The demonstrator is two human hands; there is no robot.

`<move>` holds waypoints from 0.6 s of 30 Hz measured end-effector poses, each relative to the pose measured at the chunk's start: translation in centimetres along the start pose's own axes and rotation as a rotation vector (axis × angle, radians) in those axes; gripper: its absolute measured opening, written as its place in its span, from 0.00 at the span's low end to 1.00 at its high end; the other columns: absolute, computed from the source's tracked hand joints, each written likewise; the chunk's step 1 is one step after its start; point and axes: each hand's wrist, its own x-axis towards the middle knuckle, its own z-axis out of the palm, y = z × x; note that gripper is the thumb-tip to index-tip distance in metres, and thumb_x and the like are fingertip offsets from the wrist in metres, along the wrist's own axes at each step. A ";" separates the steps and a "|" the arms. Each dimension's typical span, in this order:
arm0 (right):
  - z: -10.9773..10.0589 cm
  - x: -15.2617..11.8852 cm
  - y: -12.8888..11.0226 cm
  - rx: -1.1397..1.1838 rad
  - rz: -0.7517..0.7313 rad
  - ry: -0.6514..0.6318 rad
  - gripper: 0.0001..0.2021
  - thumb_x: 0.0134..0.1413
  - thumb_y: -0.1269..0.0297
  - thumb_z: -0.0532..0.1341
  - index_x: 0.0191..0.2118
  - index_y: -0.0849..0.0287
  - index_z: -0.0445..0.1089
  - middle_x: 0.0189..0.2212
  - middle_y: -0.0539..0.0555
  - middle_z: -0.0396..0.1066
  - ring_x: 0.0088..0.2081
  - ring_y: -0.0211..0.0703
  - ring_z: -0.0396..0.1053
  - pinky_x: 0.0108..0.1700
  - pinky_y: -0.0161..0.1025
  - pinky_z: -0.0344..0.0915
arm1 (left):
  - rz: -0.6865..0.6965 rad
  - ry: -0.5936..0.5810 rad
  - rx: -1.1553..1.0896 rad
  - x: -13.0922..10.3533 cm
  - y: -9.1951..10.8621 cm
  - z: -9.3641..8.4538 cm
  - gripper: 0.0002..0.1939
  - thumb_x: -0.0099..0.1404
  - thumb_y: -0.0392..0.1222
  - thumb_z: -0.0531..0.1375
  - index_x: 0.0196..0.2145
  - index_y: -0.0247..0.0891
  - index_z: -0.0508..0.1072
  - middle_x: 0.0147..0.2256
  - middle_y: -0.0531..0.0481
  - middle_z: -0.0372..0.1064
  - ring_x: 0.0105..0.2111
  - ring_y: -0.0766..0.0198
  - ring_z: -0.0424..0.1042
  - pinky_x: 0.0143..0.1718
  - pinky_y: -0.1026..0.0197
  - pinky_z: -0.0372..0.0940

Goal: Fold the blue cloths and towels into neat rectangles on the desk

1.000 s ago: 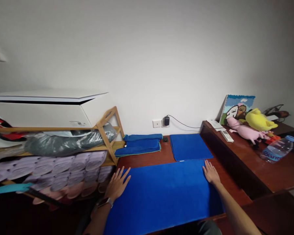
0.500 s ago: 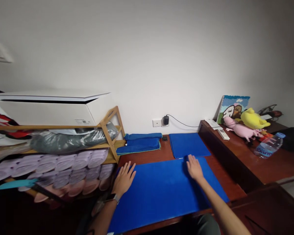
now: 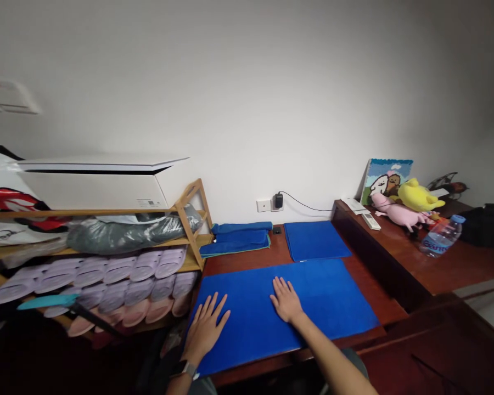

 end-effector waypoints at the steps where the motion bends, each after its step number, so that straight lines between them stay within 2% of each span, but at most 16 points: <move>1: -0.7 -1.2 2.2 -0.007 0.031 0.004 0.32 0.77 0.51 0.47 0.79 0.54 0.55 0.78 0.54 0.50 0.79 0.57 0.50 0.78 0.58 0.49 | 0.005 0.006 -0.001 -0.1 -0.2 0.0 0.34 0.77 0.64 0.50 0.75 0.53 0.63 0.76 0.47 0.57 0.76 0.43 0.56 0.75 0.34 0.54; 3: -2.1 -4.2 7.5 -0.031 0.123 0.012 0.32 0.77 0.51 0.46 0.79 0.54 0.55 0.78 0.56 0.51 0.79 0.58 0.49 0.78 0.62 0.48 | 0.014 0.012 -0.005 0.0 -0.1 -0.1 0.34 0.77 0.64 0.50 0.75 0.53 0.63 0.76 0.47 0.57 0.76 0.43 0.56 0.75 0.34 0.54; 4: -2.8 -6.0 10.5 -0.061 0.192 0.014 0.33 0.77 0.50 0.44 0.80 0.55 0.54 0.78 0.56 0.51 0.79 0.56 0.48 0.79 0.61 0.47 | 0.017 0.013 -0.007 0.1 0.0 -0.1 0.34 0.77 0.64 0.51 0.75 0.53 0.63 0.76 0.47 0.57 0.76 0.43 0.56 0.75 0.34 0.53; 7: -4.6 -11.1 19.4 -0.168 0.423 0.009 0.36 0.75 0.51 0.41 0.80 0.64 0.53 0.79 0.59 0.48 0.80 0.56 0.46 0.79 0.60 0.45 | 0.018 0.013 -0.008 0.3 0.2 0.0 0.34 0.77 0.63 0.52 0.75 0.52 0.63 0.76 0.47 0.57 0.76 0.44 0.56 0.75 0.35 0.53; 9: -5.3 -13.6 23.7 -0.206 0.526 0.028 0.37 0.74 0.51 0.40 0.79 0.65 0.54 0.79 0.60 0.48 0.79 0.57 0.46 0.79 0.60 0.46 | 0.013 0.013 -0.007 0.3 0.0 0.1 0.34 0.76 0.62 0.52 0.74 0.52 0.64 0.76 0.48 0.57 0.76 0.44 0.56 0.76 0.35 0.53; 10: -5.6 -14.4 25.2 -0.211 0.555 0.033 0.37 0.74 0.51 0.40 0.79 0.66 0.54 0.79 0.60 0.48 0.79 0.57 0.47 0.79 0.60 0.47 | 0.010 0.014 -0.008 0.2 -0.1 0.1 0.33 0.77 0.61 0.51 0.74 0.51 0.64 0.76 0.48 0.57 0.76 0.45 0.56 0.76 0.36 0.53; 12: -5.7 -15.1 26.5 -0.212 0.583 0.046 0.37 0.74 0.51 0.40 0.79 0.66 0.54 0.79 0.60 0.50 0.79 0.57 0.48 0.78 0.59 0.49 | 0.004 0.025 -0.011 0.0 -0.4 0.3 0.34 0.76 0.59 0.51 0.74 0.49 0.64 0.76 0.47 0.57 0.76 0.46 0.56 0.76 0.38 0.54; 14: -5.7 -14.5 25.8 -0.218 0.567 0.083 0.37 0.74 0.50 0.40 0.79 0.65 0.55 0.78 0.60 0.51 0.79 0.58 0.48 0.79 0.60 0.48 | -0.002 0.047 -0.014 -0.2 -0.7 0.4 0.34 0.76 0.60 0.50 0.74 0.46 0.66 0.76 0.46 0.58 0.76 0.46 0.57 0.76 0.39 0.56; 16: -5.5 -12.5 23.4 -0.215 0.504 0.130 0.37 0.75 0.50 0.40 0.79 0.62 0.57 0.79 0.59 0.51 0.79 0.58 0.47 0.79 0.60 0.46 | -0.004 0.084 -0.017 0.0 -0.9 0.3 0.34 0.76 0.60 0.50 0.72 0.44 0.69 0.75 0.45 0.60 0.75 0.46 0.59 0.75 0.40 0.57; 18: -5.2 -9.5 19.6 -0.182 0.396 0.148 0.36 0.76 0.49 0.39 0.79 0.60 0.56 0.79 0.57 0.50 0.80 0.57 0.45 0.80 0.59 0.44 | 0.008 0.127 -0.021 0.9 -0.7 0.0 0.33 0.76 0.59 0.49 0.71 0.44 0.70 0.74 0.46 0.62 0.74 0.46 0.61 0.75 0.41 0.57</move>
